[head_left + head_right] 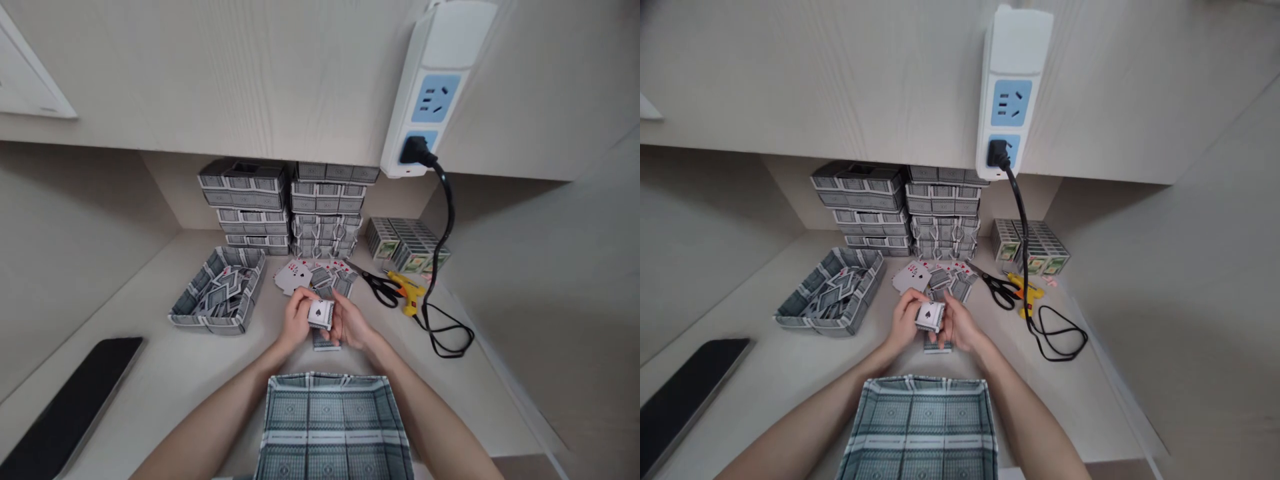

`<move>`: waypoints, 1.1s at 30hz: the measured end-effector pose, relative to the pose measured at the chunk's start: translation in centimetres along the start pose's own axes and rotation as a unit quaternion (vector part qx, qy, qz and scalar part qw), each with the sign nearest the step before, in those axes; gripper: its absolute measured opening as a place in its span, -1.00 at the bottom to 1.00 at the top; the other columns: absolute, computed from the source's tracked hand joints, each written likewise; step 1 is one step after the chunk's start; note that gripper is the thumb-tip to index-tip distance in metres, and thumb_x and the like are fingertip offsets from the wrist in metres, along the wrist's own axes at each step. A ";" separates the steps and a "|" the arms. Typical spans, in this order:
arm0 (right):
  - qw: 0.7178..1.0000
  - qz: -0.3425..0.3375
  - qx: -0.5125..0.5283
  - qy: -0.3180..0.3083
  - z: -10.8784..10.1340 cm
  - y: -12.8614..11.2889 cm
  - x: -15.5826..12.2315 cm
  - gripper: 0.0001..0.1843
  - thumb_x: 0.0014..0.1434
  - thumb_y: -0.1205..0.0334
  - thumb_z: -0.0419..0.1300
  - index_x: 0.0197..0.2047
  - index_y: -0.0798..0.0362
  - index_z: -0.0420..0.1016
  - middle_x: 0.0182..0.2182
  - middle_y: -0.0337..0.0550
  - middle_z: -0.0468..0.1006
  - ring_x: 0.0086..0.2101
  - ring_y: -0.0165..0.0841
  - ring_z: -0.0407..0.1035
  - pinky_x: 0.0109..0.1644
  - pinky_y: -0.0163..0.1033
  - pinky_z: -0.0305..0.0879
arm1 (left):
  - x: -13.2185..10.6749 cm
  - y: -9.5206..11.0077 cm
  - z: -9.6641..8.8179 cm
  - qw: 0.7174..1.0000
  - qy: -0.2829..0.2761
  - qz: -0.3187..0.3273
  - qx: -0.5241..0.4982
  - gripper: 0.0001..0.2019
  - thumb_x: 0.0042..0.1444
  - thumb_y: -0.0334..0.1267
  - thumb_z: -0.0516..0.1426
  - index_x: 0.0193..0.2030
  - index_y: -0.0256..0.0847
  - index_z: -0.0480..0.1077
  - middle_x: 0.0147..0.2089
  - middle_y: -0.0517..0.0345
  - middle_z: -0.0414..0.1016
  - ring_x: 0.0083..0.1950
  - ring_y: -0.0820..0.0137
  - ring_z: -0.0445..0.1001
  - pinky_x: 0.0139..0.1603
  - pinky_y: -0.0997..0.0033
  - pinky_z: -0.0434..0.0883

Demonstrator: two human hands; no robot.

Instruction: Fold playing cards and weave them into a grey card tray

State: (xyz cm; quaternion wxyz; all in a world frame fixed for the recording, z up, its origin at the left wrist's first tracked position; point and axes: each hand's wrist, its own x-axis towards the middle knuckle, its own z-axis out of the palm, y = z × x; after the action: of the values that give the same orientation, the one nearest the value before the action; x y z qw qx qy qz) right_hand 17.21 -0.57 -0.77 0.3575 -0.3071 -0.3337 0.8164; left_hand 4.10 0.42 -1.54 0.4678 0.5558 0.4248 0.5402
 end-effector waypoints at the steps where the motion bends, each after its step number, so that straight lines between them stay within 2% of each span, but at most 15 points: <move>1: 1.000 0.019 -0.005 -0.009 0.0 -0.1 -0.1 -0.57 0.11 -0.07 -0.21 -0.27 0.12 0.19 -0.62 -0.19 0.37 -0.70 -0.43 0.26 -0.79 -0.43 0.10 | -0.1 -0.1 0.0 1.000 -0.007 -0.002 0.002 -0.89 -0.07 -0.29 -0.07 -0.47 -0.21 0.24 -0.53 0.26 0.28 -0.53 0.51 0.24 -0.54 0.55 0.20; 3: 0.999 0.041 -0.017 -0.020 0.1 -0.2 -0.2 -0.60 0.12 -0.01 -0.18 -0.30 0.16 0.23 -0.61 -0.15 0.40 -0.71 -0.47 0.23 -0.81 -0.48 -0.02 | -0.1 -0.3 0.0 1.000 -0.021 -0.006 0.005 -0.89 -0.07 -0.29 -0.07 -0.47 -0.21 0.24 -0.55 0.26 0.27 -0.55 0.51 0.23 -0.55 0.55 0.19; 5: 0.999 0.034 -0.032 -0.023 0.2 -0.2 -0.3 -0.60 0.12 -0.02 -0.15 -0.31 0.17 0.25 -0.60 -0.14 0.40 -0.72 -0.50 0.20 -0.81 -0.50 -0.13 | -0.1 -0.6 -0.1 1.000 -0.029 -0.005 0.006 -0.89 -0.06 -0.28 -0.07 -0.46 -0.21 0.24 -0.55 0.26 0.27 -0.54 0.51 0.23 -0.55 0.55 0.19; 11: 0.993 -0.066 -0.097 0.018 0.1 0.5 -0.2 -0.61 0.07 -0.07 -0.04 -0.38 0.15 0.22 -0.72 -0.26 0.34 -0.77 -0.52 0.14 -0.79 -0.48 -0.23 | 0.0 -0.9 -0.1 0.999 -0.028 0.016 0.021 -0.85 0.00 -0.28 -0.10 -0.45 -0.21 0.25 -0.49 0.24 0.28 -0.48 0.49 0.25 -0.47 0.53 0.22; 16: 0.979 -0.108 -0.155 0.075 0.1 0.5 0.0 -0.63 0.06 -0.09 -0.05 -0.38 0.08 0.16 -0.77 -0.36 0.30 -0.80 -0.51 0.12 -0.79 -0.46 -0.19 | 0.1 -0.7 -0.1 0.999 -0.015 0.024 0.034 -0.77 0.05 -0.23 -0.12 -0.29 -0.22 0.32 -0.34 0.18 0.36 -0.38 0.46 0.29 -0.39 0.50 0.23; 20: 0.965 -0.140 -0.209 0.077 -0.1 0.3 0.0 -0.65 0.10 -0.08 -0.12 -0.40 0.07 0.15 -0.80 -0.36 0.31 -0.83 -0.53 0.05 -0.77 -0.45 -0.14 | 0.2 -0.3 -0.1 0.995 -0.029 0.058 0.081 -0.72 0.06 -0.16 -0.07 -0.47 -0.26 0.35 -0.44 0.14 0.34 -0.36 0.42 0.30 -0.31 0.46 0.24; 23: 0.948 -0.165 -0.255 0.092 -0.4 0.3 0.0 -0.65 0.11 -0.06 -0.12 -0.39 0.07 0.18 -0.79 -0.36 0.33 -0.82 -0.54 0.05 -0.75 -0.44 -0.09 | 0.2 -0.1 0.0 0.988 -0.039 0.097 0.115 -0.76 0.05 -0.17 -0.02 -0.42 -0.26 0.37 -0.36 0.10 0.37 -0.25 0.39 0.32 -0.19 0.44 0.24; 27: 0.929 -0.186 -0.301 0.111 -0.4 0.4 0.0 -0.63 0.11 -0.07 -0.12 -0.38 0.08 0.22 -0.79 -0.36 0.31 -0.80 -0.53 0.05 -0.74 -0.44 -0.06 | 0.0 -0.3 0.2 0.988 -0.058 0.076 0.119 -0.76 0.06 -0.16 -0.01 -0.22 -0.23 0.33 -0.25 0.09 0.41 -0.21 0.40 0.36 -0.16 0.43 0.27; 33: 0.921 -0.181 -0.322 0.125 0.0 0.4 -0.1 -0.60 0.11 -0.09 -0.12 -0.38 0.09 0.25 -0.81 -0.37 0.27 -0.80 -0.54 0.05 -0.74 -0.44 -0.08 | -0.1 -1.0 0.1 0.985 -0.081 0.061 0.142 -0.74 0.10 -0.15 -0.06 -0.16 -0.24 0.28 -0.25 0.10 0.42 -0.26 0.44 0.38 -0.23 0.48 0.30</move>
State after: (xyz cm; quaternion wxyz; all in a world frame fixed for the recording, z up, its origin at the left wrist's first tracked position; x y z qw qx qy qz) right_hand 17.12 -0.88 -0.98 0.4197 -0.4396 -0.5809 0.5414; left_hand 4.27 0.49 -2.49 0.3833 0.6835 0.4234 0.4546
